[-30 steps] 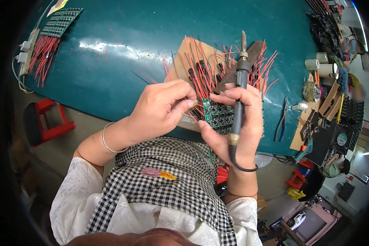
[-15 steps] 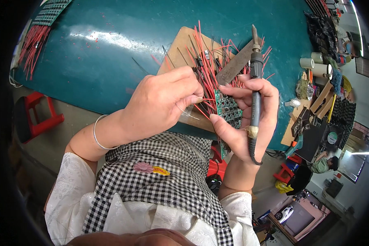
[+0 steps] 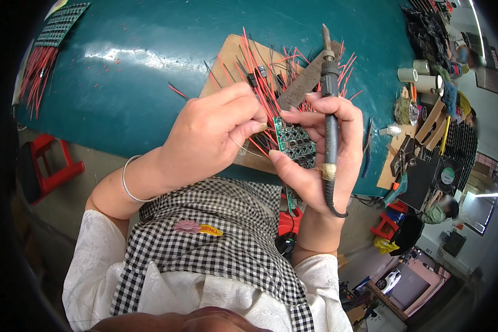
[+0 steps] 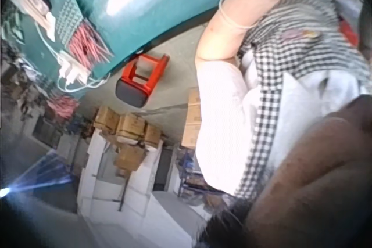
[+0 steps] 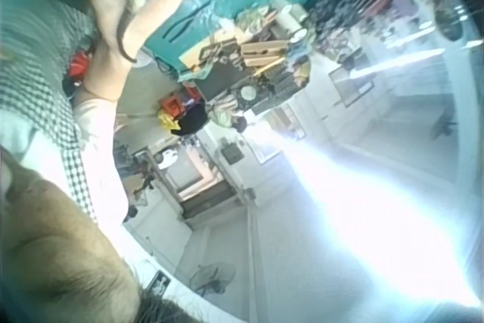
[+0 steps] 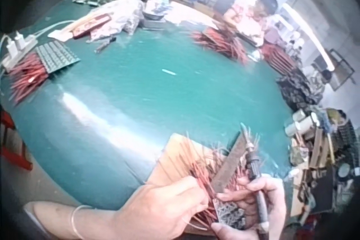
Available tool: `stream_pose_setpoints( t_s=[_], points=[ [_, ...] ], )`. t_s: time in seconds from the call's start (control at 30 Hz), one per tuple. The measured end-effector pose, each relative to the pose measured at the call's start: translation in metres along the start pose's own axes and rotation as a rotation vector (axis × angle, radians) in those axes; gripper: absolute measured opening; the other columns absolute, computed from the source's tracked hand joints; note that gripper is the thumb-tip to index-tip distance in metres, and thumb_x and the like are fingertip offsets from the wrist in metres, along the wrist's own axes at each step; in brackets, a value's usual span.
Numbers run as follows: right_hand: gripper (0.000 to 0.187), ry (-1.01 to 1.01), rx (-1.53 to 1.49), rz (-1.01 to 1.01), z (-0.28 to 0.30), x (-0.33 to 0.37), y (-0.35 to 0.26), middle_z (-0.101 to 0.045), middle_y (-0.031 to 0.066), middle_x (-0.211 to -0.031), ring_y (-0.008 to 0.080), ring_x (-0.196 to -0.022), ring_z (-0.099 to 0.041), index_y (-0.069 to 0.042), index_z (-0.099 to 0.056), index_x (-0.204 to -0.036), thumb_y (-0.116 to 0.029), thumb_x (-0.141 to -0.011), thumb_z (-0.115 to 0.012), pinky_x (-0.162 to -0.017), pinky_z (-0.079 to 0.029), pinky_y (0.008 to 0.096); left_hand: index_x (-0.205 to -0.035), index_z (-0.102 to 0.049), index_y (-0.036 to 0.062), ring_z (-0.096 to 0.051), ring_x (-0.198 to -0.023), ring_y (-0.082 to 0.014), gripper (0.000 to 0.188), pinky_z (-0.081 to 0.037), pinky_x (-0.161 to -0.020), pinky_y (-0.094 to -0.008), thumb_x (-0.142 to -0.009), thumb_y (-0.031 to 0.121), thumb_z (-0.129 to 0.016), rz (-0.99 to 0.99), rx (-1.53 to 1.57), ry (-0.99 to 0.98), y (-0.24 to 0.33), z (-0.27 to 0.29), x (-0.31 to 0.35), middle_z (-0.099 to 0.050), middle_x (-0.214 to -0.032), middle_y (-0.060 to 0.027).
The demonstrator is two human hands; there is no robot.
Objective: The person solders wires onto circuit boards using a soldering iron, handling and positioning the boards and wires by hand.
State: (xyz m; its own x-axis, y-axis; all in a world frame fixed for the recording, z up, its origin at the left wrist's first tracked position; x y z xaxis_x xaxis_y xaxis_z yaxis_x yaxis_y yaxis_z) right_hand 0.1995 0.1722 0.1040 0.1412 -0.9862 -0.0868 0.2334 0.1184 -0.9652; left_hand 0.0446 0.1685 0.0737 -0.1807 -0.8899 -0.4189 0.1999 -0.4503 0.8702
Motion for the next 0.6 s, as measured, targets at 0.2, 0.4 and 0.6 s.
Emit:
stream_pose_setpoints(
  t_s=[0.2,0.4,0.6],
  points=[
    [0.078,0.006,-0.003,0.013,-0.001,0.001,0.0,-0.053,0.0194,-0.128,0.027,-0.109,-0.068,-0.001,-0.045,-0.128,0.005,-0.061,-0.085,-0.104,-0.052,0.0418,-0.089,-0.06,-0.001,-0.059,-0.069,-0.0237,0.008,-0.047,-0.061,-0.0338,-0.086,-0.003,-0.068,0.059,0.137,-0.022,-0.011,-0.006,0.0,-0.058,-0.081,-0.0105],
    [0.08,0.009,0.049,0.008,0.0,0.001,0.0,-0.054,0.0195,-0.129,0.0284,-0.111,-0.068,-0.002,-0.045,-0.129,0.006,-0.059,-0.085,-0.106,-0.05,0.0425,-0.09,-0.06,-0.0017,-0.057,-0.069,-0.0178,0.006,-0.046,-0.061,-0.0306,-0.089,-0.003,-0.066,0.08,0.194,-0.045,-0.016,-0.012,0.0,-0.057,-0.082,-0.0083],
    [0.079,0.015,0.139,0.013,0.002,0.002,0.001,-0.058,0.0167,-0.126,0.0249,-0.108,-0.068,-0.004,-0.047,-0.127,0.001,-0.059,-0.085,-0.1,-0.048,0.0379,-0.095,-0.06,-0.0023,-0.056,-0.078,-0.009,0.003,-0.047,-0.068,-0.0255,-0.095,-0.001,-0.063,0.246,0.365,-0.123,-0.031,-0.022,0.004,-0.057,-0.088,-0.0041]
  ],
)
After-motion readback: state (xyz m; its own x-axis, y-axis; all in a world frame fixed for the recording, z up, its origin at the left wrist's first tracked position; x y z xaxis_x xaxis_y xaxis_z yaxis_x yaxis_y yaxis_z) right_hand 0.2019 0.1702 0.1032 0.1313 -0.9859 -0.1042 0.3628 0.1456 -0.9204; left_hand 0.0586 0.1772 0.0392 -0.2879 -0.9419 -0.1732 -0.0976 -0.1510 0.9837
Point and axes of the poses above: each hand's wrist, its own x-axis away from the middle knuckle, its own z-axis out of the back of the hand, y = z × x, the point moved 10 cm from there along -x, towards the middle knuckle
